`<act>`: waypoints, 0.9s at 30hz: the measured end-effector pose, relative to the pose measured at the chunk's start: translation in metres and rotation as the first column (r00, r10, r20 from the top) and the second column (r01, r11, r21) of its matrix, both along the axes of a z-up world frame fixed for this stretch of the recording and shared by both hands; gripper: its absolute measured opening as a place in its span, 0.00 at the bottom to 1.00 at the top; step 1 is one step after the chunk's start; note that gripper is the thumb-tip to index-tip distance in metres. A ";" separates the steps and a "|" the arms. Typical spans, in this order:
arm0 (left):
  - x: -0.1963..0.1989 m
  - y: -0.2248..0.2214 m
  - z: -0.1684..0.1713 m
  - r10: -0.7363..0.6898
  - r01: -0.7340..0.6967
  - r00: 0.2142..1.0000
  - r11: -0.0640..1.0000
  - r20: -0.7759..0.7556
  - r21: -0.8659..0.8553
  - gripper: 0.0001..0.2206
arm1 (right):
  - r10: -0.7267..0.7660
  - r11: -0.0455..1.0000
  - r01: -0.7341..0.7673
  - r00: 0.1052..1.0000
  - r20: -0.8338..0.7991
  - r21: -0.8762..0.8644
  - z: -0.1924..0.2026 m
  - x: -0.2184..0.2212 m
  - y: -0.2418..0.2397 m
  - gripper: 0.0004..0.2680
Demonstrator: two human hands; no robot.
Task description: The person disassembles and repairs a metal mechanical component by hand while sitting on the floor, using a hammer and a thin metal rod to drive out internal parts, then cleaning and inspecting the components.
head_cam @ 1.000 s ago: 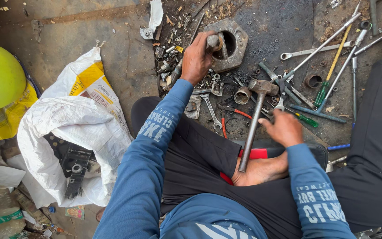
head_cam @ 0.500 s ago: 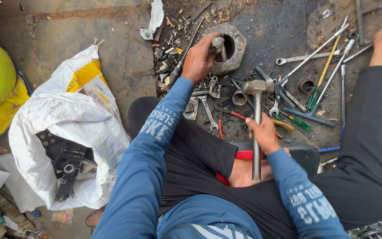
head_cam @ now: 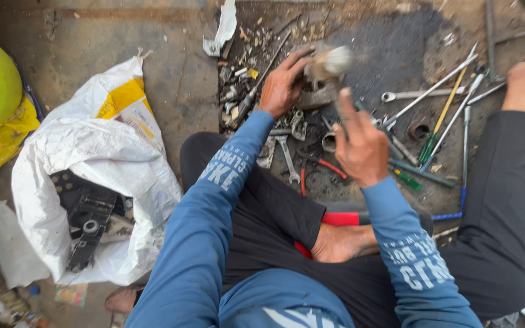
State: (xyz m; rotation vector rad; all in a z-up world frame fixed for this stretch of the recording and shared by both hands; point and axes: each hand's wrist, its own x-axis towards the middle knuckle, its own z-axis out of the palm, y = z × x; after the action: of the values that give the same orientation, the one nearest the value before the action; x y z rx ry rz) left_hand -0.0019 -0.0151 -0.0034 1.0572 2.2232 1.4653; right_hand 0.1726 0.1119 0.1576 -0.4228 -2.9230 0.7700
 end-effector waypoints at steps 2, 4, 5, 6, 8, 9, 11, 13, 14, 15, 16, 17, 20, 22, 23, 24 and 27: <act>0.003 -0.007 0.001 0.001 -0.001 1.000 1.000 0.007 -0.031 0.25 | 0.011 1.000 -0.010 1.000 0.018 -0.008 -0.002 0.000 0.002 0.30; -0.006 0.001 -0.004 -0.006 0.006 1.000 0.999 -0.003 -0.033 0.26 | 0.017 0.999 -0.023 0.991 -0.132 -0.044 0.001 -0.002 0.006 0.30; -0.003 -0.001 -0.007 -0.009 0.009 1.000 0.999 0.005 -0.036 0.25 | -0.012 0.998 0.004 0.992 -0.122 -0.064 0.004 0.001 0.007 0.30; 0.001 -0.003 -0.011 -0.013 0.013 1.000 0.999 0.014 -0.039 0.24 | -0.041 0.996 0.032 0.993 -0.111 -0.084 0.009 0.006 0.009 0.29; 0.009 -0.007 -0.017 0.002 -0.002 1.000 0.999 0.018 -0.040 0.22 | -0.064 0.993 0.054 0.994 -0.094 -0.105 0.014 0.012 0.007 0.28; 0.001 -0.002 -0.020 0.004 -0.004 1.000 1.000 0.000 -0.031 0.21 | -0.065 0.994 0.054 0.992 -0.110 -0.099 0.012 0.009 0.006 0.27; -0.006 0.005 -0.023 -0.001 0.001 1.000 1.000 -0.013 0.013 0.19 | -0.041 0.998 0.036 0.994 -0.105 -0.044 0.006 0.006 0.004 0.27; -0.004 0.003 -0.023 0.000 0.000 1.000 1.000 -0.004 0.026 0.17 | 0.011 0.999 -0.008 0.998 -0.065 0.052 -0.007 -0.002 0.000 0.28; -0.005 0.001 -0.021 0.002 -0.002 1.000 1.000 0.006 0.021 0.16 | 0.019 0.999 -0.017 0.999 -0.049 0.045 -0.011 -0.006 0.000 0.28; -0.005 0.000 -0.019 -0.001 0.001 1.000 1.000 0.014 0.015 0.14 | 0.023 0.999 -0.021 0.999 -0.033 0.037 -0.014 -0.010 0.000 0.29; -0.001 -0.002 -0.015 0.016 -0.015 0.999 1.000 0.042 -0.017 0.15 | 0.026 0.999 -0.025 1.000 -0.017 0.029 -0.013 -0.012 0.000 0.29; -0.003 0.000 -0.010 0.034 -0.032 0.998 0.999 0.055 -0.042 0.16 | 0.027 1.000 -0.027 0.996 -0.089 0.006 -0.011 -0.015 0.002 0.30; -0.006 -0.003 -0.007 0.026 -0.019 0.992 0.998 0.122 -0.058 0.18 | 0.000 0.996 -0.017 0.982 -0.190 -0.086 0.000 0.001 -0.001 0.29; -0.010 -0.002 -0.009 0.014 -0.007 0.994 0.998 0.109 -0.059 0.19 | -0.029 0.990 0.002 0.981 -0.190 -0.142 -0.002 0.006 0.001 0.27; -0.010 -0.002 -0.010 0.014 -0.008 0.997 0.997 0.078 -0.073 0.19 | -0.037 0.994 0.022 0.989 -0.146 -0.107 -0.008 0.004 -0.001 0.27; -0.009 -0.002 -0.013 0.013 -0.009 0.999 0.996 0.048 -0.086 0.19 | -0.047 0.997 0.040 0.994 -0.102 -0.071 -0.015 -0.001 -0.004 0.27; -0.009 0.002 -0.020 0.015 -0.012 0.999 0.993 0.031 -0.119 0.21 | -0.023 0.999 0.022 1.000 -0.004 -0.033 -0.022 -0.008 0.000 0.29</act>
State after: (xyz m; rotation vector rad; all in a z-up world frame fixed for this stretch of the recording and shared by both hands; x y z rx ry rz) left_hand -0.0106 -0.0135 -0.0233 0.9767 2.2681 1.3277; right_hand 0.1649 0.1121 0.1357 -0.4557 -2.9004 0.8166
